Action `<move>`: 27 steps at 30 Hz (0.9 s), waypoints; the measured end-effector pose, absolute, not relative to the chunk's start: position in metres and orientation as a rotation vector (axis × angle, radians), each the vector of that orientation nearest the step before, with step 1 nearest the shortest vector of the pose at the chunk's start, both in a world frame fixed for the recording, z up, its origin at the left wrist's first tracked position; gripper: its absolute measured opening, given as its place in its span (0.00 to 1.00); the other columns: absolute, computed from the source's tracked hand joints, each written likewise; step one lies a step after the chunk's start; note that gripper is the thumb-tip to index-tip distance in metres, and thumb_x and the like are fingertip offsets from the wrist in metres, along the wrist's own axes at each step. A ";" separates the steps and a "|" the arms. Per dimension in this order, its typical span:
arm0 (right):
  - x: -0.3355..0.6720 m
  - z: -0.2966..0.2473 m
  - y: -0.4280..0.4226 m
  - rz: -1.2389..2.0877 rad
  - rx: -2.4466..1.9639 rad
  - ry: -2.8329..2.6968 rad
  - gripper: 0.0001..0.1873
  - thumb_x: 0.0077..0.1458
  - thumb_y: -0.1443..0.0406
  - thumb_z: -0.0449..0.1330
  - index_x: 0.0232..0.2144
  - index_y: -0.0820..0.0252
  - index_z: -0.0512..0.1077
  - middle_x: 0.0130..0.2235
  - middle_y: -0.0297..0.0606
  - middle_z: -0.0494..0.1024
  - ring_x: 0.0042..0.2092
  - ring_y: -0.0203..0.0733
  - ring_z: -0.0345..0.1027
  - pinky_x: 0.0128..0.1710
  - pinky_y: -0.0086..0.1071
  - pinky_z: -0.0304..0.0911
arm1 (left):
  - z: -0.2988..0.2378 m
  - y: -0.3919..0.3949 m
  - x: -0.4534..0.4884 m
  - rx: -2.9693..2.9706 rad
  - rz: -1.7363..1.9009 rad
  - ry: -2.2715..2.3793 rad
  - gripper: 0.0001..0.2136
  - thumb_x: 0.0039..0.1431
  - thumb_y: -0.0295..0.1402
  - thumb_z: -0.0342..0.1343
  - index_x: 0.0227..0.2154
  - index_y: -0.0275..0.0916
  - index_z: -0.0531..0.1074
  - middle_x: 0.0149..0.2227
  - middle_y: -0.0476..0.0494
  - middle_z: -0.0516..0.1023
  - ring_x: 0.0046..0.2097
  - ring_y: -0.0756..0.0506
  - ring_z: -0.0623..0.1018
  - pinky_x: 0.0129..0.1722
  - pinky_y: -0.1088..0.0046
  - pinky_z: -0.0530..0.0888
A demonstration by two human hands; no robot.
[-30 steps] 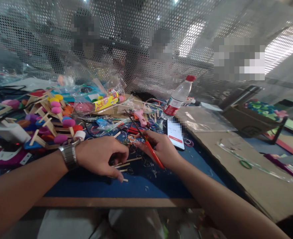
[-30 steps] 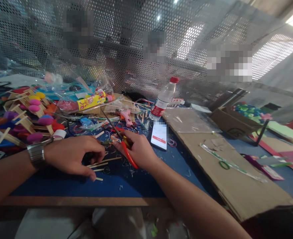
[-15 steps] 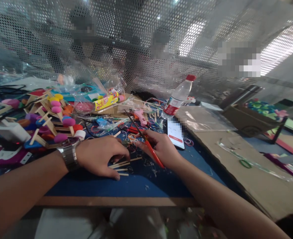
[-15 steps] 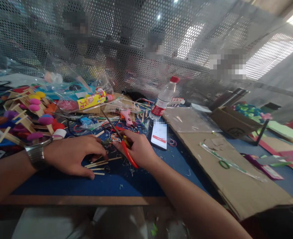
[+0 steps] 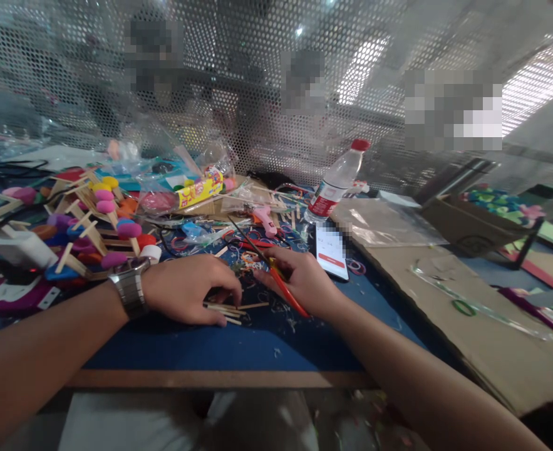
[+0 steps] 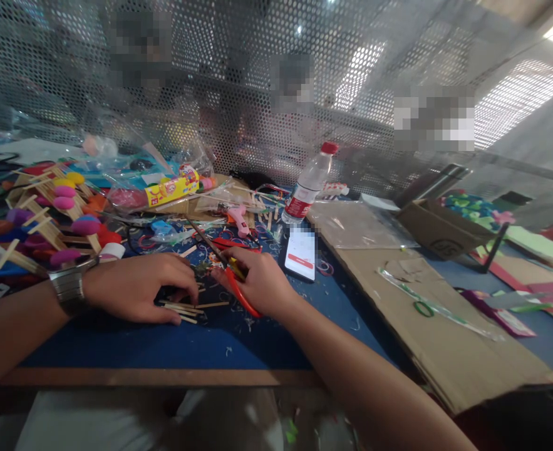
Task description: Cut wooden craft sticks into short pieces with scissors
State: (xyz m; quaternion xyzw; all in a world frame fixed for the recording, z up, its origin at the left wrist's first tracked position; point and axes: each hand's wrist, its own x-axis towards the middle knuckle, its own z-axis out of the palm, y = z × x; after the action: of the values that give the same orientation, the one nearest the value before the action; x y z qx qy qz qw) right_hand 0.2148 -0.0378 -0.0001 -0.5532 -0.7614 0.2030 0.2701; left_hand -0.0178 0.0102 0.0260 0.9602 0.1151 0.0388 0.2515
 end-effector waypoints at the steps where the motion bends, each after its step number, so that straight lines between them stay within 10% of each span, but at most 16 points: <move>1: 0.215 0.000 -0.038 0.541 -1.498 -2.055 0.21 0.55 0.53 0.62 0.45 0.61 0.77 0.23 0.32 0.72 0.24 0.35 0.57 0.25 0.30 0.53 | 0.025 0.010 -0.018 2.614 0.111 0.317 0.08 0.54 0.33 0.64 0.37 0.39 0.77 0.30 0.47 0.78 0.34 0.46 0.75 0.37 0.71 0.68; 27: 0.215 -0.001 -0.036 0.580 -1.528 -2.009 0.21 0.51 0.53 0.63 0.44 0.60 0.77 0.21 0.30 0.67 0.22 0.34 0.53 0.23 0.29 0.49 | 0.033 0.014 -0.023 2.637 0.055 0.527 0.10 0.51 0.23 0.53 0.33 0.38 0.78 0.33 0.46 0.81 0.35 0.47 0.78 0.36 0.75 0.69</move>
State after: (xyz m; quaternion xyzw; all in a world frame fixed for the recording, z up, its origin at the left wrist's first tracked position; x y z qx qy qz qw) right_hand 0.2153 -0.0361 -0.0007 -0.5677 -0.7465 0.2153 0.2722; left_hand -0.0232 0.0137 0.0330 0.9554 0.1911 0.0200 0.2242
